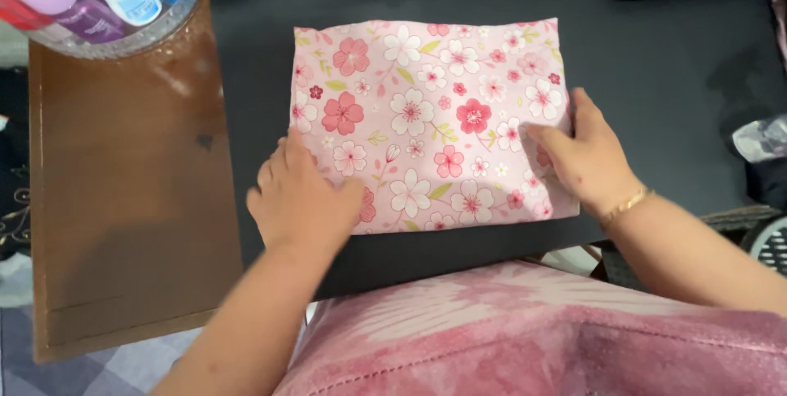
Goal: The person folds a pink floral garment on a dark surface and places it into a gray laundry basket.
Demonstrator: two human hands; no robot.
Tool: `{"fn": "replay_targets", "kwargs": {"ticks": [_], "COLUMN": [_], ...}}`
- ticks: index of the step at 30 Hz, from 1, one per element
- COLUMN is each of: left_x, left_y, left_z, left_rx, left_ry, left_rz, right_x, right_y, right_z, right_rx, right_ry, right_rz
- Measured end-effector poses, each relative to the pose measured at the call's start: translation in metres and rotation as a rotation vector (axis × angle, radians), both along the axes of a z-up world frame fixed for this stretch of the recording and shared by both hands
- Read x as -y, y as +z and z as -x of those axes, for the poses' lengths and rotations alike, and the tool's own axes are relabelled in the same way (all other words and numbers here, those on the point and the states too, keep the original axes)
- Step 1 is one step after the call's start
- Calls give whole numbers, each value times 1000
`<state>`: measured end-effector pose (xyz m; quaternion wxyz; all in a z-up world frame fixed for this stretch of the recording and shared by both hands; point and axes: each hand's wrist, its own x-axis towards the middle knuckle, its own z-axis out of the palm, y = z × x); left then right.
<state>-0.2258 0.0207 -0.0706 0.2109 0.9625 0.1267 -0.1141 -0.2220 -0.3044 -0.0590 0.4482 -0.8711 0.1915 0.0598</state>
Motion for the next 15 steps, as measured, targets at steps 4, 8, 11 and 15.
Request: {"fn": "replay_targets", "kwargs": {"ticks": [4,8,11,15], "left_x": [-5,-25,-28,-30], "left_y": [39,27,11,3], "left_z": [-43,-65,-66,-63], "left_rx": [-273,-326,-490,-655], "left_ry": [13,57,73,68], "left_rz": [107,494,832,1048], "right_x": [2,16,18,-2], "right_y": [-1,-6,-4,1], "right_z": [-10,8,38,85], "right_rx": [-235,-254,-285,-221], "right_ry": [-201,-198,-221,-545], "right_rz": [-203,-558,-754,-874]}}
